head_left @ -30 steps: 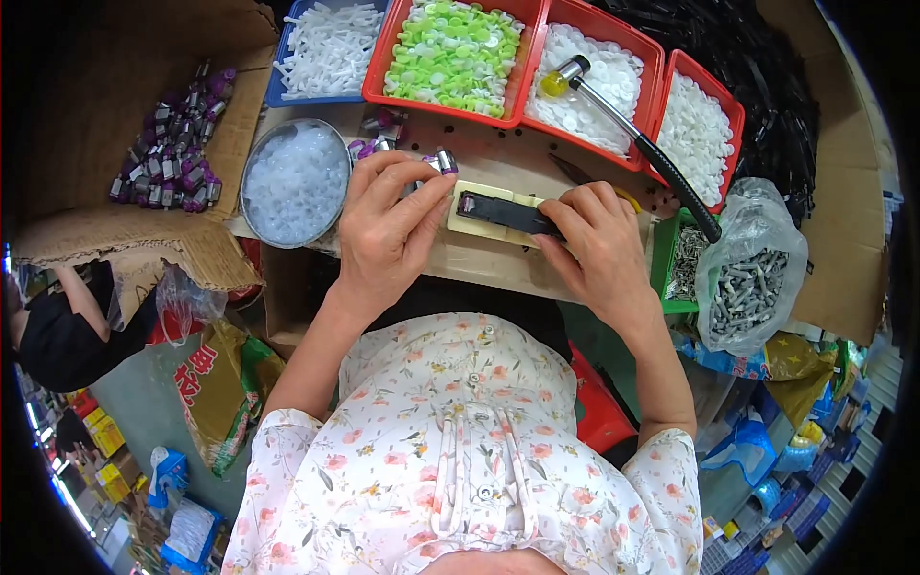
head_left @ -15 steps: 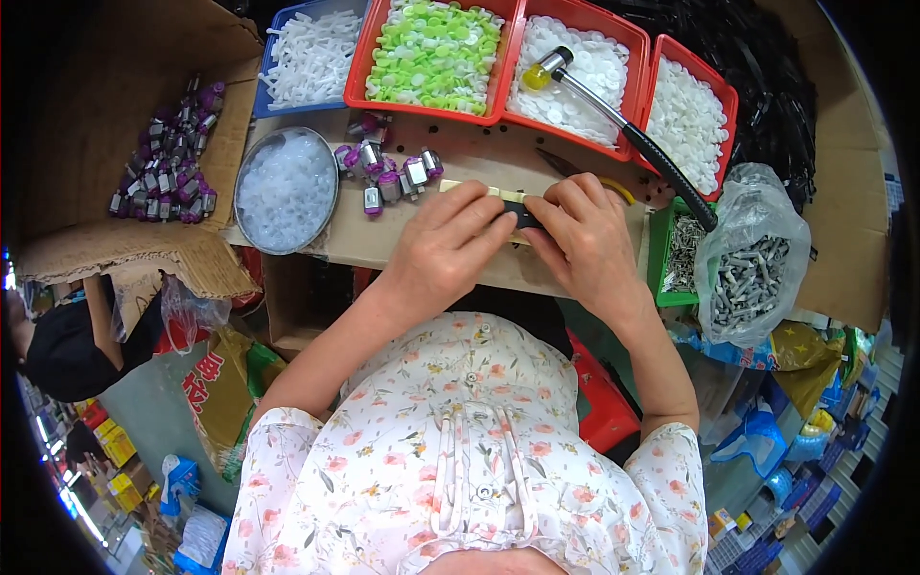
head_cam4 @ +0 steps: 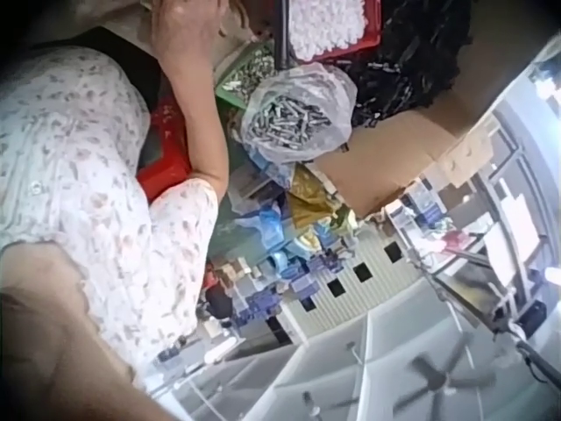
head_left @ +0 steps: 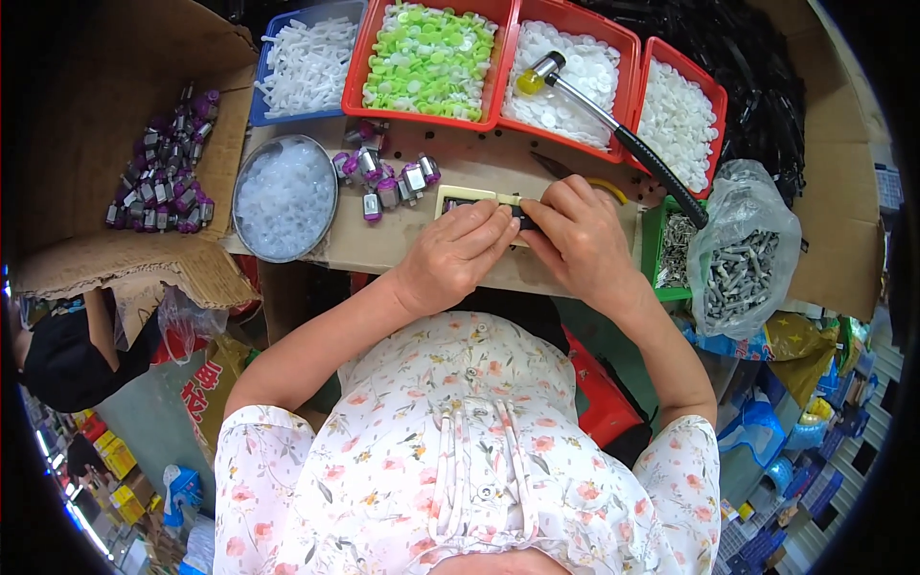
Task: Assemble small plastic toy components using pliers, a small hammer, and a jig.
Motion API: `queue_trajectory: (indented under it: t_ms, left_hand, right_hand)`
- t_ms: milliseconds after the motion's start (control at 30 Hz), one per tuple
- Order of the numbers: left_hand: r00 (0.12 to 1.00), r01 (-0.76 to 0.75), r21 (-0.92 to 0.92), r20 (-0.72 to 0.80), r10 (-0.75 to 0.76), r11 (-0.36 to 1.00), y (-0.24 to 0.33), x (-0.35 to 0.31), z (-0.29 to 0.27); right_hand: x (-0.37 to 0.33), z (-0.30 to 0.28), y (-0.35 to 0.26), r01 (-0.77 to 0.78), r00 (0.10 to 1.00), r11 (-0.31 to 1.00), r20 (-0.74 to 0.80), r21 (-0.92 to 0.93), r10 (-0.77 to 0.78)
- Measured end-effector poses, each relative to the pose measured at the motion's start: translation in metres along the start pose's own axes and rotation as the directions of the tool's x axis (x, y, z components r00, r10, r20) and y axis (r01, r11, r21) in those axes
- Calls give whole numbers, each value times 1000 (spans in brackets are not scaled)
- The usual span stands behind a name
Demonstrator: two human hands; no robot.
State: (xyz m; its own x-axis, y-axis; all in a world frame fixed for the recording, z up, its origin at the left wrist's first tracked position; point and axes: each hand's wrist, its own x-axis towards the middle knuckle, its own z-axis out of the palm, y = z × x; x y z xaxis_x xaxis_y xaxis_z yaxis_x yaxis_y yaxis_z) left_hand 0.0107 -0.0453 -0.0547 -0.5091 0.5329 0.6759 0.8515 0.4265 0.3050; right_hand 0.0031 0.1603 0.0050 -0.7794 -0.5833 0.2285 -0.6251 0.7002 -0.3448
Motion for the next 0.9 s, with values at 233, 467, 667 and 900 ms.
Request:
queue_trajectory:
  t_ms: [233,467,667,900]
  left_hand:
    - [1000,-18,31,9,18,999,3,2,-5]
    - [1000,-1,131,2,0,991,10,3,-2]
    - [999,33,288,21,-41,957,30,6,4]
    - [998,51,391,19,-63,919,37,4,8]
  right_hand:
    - [29,-52,44,-252,951,923,-252,-292,180]
    - [28,-42,63,-257,964,875,-173,-410,202]
    - [6,-58,17,-269,934,963,-234,32,269]
    - [-12,-42,-7,-103,987,989,112,-107,115]
